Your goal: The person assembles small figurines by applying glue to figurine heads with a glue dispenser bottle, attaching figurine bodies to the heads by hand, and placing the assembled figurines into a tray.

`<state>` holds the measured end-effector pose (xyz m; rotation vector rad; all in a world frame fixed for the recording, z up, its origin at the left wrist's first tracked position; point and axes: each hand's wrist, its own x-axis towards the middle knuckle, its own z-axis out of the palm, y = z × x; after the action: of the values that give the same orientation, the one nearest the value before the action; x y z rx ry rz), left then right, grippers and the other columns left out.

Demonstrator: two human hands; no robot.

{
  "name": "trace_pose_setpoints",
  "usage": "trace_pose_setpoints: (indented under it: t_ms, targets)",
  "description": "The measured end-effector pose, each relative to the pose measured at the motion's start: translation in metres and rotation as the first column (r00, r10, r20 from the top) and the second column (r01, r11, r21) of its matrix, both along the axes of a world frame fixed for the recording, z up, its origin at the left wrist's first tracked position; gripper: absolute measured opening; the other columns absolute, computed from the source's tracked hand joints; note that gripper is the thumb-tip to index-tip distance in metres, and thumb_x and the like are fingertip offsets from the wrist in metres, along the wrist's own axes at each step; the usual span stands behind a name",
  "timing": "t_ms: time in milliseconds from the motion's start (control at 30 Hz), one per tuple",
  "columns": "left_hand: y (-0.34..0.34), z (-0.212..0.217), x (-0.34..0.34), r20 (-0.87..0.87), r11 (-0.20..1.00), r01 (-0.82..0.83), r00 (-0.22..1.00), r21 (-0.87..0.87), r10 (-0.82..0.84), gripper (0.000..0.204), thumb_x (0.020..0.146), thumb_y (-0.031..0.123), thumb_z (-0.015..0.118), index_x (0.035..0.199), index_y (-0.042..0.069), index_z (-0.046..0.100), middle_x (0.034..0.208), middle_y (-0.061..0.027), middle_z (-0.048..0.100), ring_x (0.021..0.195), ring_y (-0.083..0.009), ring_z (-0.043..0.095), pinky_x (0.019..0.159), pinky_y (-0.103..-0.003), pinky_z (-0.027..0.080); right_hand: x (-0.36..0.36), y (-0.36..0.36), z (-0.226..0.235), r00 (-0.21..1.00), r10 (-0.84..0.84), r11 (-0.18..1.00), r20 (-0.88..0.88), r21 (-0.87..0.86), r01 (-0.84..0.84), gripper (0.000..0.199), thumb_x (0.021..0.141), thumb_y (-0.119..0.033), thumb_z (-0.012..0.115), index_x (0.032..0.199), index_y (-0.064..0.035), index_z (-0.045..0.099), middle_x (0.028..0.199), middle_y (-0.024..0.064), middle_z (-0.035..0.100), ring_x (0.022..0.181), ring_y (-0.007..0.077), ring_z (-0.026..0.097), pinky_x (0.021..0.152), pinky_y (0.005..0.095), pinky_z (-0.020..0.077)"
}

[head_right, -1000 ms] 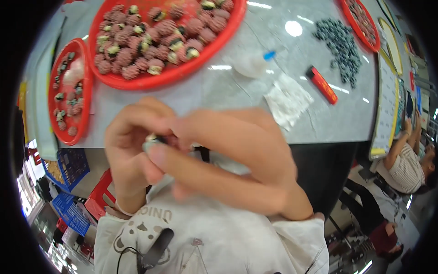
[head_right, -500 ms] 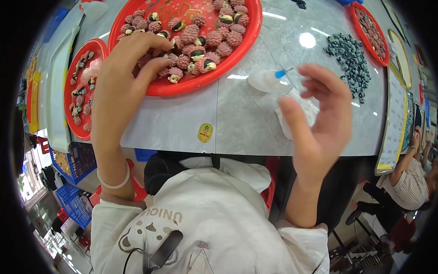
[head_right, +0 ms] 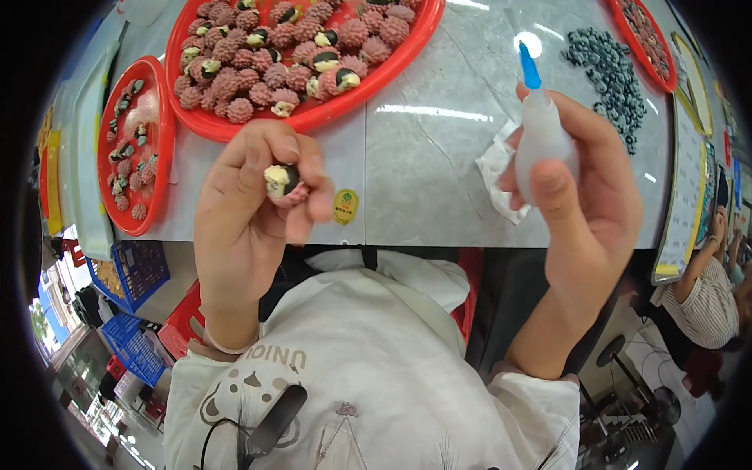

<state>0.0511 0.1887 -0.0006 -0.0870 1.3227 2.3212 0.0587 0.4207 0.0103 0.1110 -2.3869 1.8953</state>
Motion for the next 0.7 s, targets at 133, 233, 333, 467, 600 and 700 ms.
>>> trace_pose_setpoints:
  t_ms: [133,233,333,467,600,700]
  targets:
    - [0.010,-0.004,0.009,-0.085,0.968,-0.033,0.995,0.248,0.056,0.040,0.086,0.033,0.050,0.103,-0.002,0.044,0.096,-0.0144,0.048,0.076,-0.0157,0.054,0.062,-0.020,0.045,0.005,0.019,0.014,1.000,0.012,0.994,0.009,0.104,-0.013,0.056,0.075,-0.037,0.064,0.108,0.0040,0.046,0.094,0.0132,0.052,0.064,0.0109,0.049,0.051,0.0189,0.0344]
    - [0.006,-0.010,0.013,-0.231,0.996,0.071,0.971,0.062,-0.055,0.039,0.083,0.029,0.056,0.105,-0.001,0.045,0.099,-0.0146,0.048,0.076,-0.0155,0.054,0.062,-0.019,0.044,0.004,0.020,0.017,0.993,0.104,0.994,-0.063,0.033,-0.102,0.053,0.073,-0.036,0.066,0.105,0.0023,0.047,0.095,0.0151,0.051,0.067,0.0122,0.049,0.054,0.0190,0.0345]
    - [0.011,-0.012,0.014,-0.160,0.997,0.028,0.987,0.075,-0.016,0.041,0.082,0.027,0.059,0.108,-0.001,0.045,0.101,-0.0151,0.049,0.079,-0.0160,0.055,0.063,-0.019,0.045,0.004,0.012,0.016,0.981,0.151,0.987,-0.125,-0.043,-0.157,0.048,0.076,-0.033,0.064,0.104,0.0019,0.047,0.099,0.0176,0.050,0.084,0.0191,0.051,0.069,0.0235,0.0413]
    - [0.017,-0.012,0.015,-0.184,0.997,-0.012,0.983,0.081,0.026,0.043,0.081,0.029,0.059,0.109,-0.001,0.046,0.102,-0.0156,0.050,0.082,-0.0165,0.057,0.064,-0.019,0.046,0.006,0.003,0.022,0.981,0.155,0.987,-0.113,-0.021,-0.158,0.047,0.082,-0.036,0.056,0.106,0.0034,0.046,0.101,0.0194,0.049,0.100,0.0247,0.048,0.081,0.0299,0.0429]
    - [0.020,-0.014,0.019,-0.193,0.998,-0.032,0.980,0.053,0.041,0.043,0.080,0.030,0.059,0.108,-0.001,0.047,0.102,-0.0160,0.050,0.079,-0.0163,0.058,0.065,-0.019,0.045,0.009,0.002,0.019,0.980,0.138,0.990,-0.143,0.054,-0.132,0.045,0.083,-0.032,0.053,0.106,0.0056,0.047,0.098,0.0209,0.051,0.092,0.0260,0.052,0.078,0.0309,0.0444]
    - [0.018,-0.015,0.019,-0.219,1.000,-0.011,0.976,0.023,0.016,0.043,0.080,0.030,0.059,0.107,-0.002,0.047,0.101,-0.0158,0.051,0.079,-0.0163,0.058,0.065,-0.019,0.045,0.010,0.003,0.018,0.977,0.131,0.988,-0.165,0.102,-0.116,0.044,0.084,-0.030,0.052,0.105,0.0071,0.047,0.096,0.0219,0.052,0.087,0.0268,0.054,0.076,0.0316,0.0455]
